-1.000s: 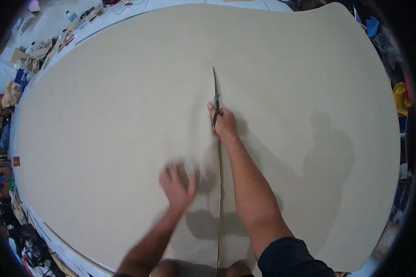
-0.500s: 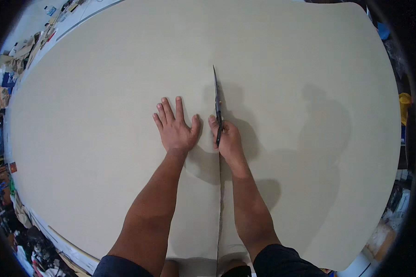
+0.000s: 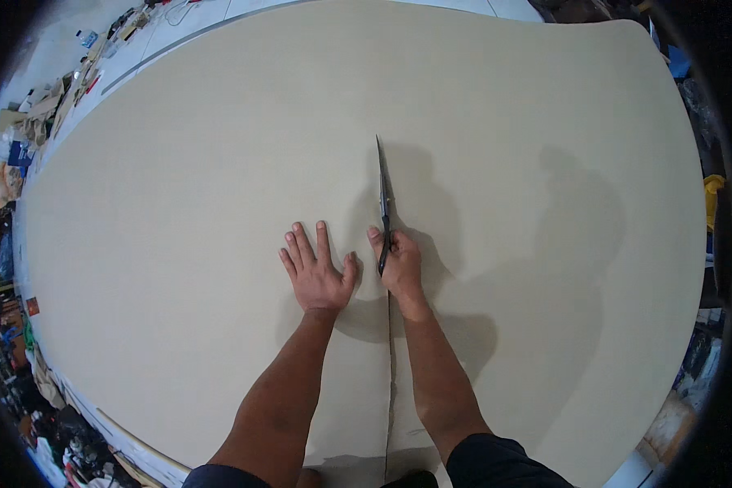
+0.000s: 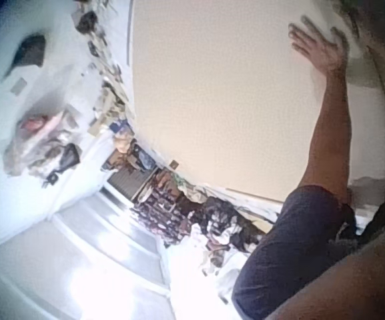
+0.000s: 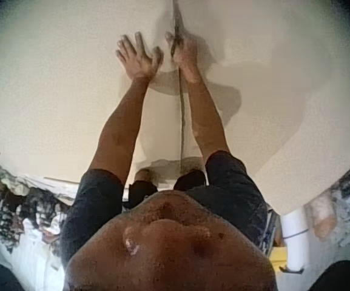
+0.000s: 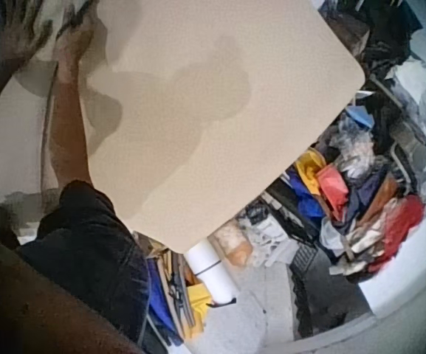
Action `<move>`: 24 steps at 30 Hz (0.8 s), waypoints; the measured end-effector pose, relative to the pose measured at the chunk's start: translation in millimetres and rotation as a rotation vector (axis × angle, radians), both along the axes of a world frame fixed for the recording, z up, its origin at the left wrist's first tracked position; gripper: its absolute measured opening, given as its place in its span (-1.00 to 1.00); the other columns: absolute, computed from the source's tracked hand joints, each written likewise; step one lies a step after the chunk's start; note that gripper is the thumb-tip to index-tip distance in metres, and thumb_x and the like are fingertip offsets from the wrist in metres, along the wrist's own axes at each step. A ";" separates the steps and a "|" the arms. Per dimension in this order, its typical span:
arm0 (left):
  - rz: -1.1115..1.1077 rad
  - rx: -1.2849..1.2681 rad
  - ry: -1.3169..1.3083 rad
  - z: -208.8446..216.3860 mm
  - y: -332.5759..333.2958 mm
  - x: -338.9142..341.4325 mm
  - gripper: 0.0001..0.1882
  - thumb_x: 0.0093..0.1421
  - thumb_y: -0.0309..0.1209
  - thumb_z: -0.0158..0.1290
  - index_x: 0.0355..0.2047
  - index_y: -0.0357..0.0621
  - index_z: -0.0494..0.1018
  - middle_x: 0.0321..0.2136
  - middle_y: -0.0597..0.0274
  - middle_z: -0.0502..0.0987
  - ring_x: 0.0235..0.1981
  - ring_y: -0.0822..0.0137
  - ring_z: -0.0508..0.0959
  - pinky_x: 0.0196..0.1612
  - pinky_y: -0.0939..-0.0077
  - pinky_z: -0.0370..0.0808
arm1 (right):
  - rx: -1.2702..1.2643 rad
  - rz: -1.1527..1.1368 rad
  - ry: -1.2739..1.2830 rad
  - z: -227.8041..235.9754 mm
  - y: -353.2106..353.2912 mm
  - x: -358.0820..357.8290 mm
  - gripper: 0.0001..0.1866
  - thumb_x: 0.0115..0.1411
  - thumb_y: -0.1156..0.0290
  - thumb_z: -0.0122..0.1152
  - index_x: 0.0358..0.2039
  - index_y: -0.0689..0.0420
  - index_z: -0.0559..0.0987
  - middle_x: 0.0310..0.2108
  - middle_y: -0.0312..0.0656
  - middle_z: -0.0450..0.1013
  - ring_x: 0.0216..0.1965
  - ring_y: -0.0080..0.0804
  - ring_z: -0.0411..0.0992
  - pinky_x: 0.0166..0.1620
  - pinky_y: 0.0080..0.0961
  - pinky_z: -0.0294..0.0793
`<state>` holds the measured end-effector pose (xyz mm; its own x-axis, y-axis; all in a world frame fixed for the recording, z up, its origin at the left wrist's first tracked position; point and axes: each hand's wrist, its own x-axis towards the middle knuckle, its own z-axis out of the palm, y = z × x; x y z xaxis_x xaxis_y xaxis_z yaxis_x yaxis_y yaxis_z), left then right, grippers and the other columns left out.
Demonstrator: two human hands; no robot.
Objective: The person cuts a strip of beige fabric with scissors and سپس rolls the fabric onto a long wooden rod.
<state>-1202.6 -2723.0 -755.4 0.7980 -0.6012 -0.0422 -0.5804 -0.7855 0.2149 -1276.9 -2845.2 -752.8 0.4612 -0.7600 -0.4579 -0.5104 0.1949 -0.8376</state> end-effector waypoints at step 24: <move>0.008 0.045 0.070 1.6 4.0 0.2 -0.18 0.19 0.08 -0.13 0.35 -0.09 0.01 0.35 -0.28 -0.17 0.38 -0.23 -0.17 0.34 -0.17 -0.29 | 0.275 0.049 -0.110 2.7 -52.4 39.6 -0.38 0.19 -0.20 0.13 -0.69 0.09 0.32 -0.77 -0.37 0.21 -0.70 -0.53 0.21 -0.55 -0.46 0.25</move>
<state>-1202.4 -2719.0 -753.9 0.7967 -0.5914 -0.1249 -0.5592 -0.7996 0.2190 -1237.3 -2897.6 -750.1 0.5527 -0.5899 -0.5887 -0.4341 0.3992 -0.8076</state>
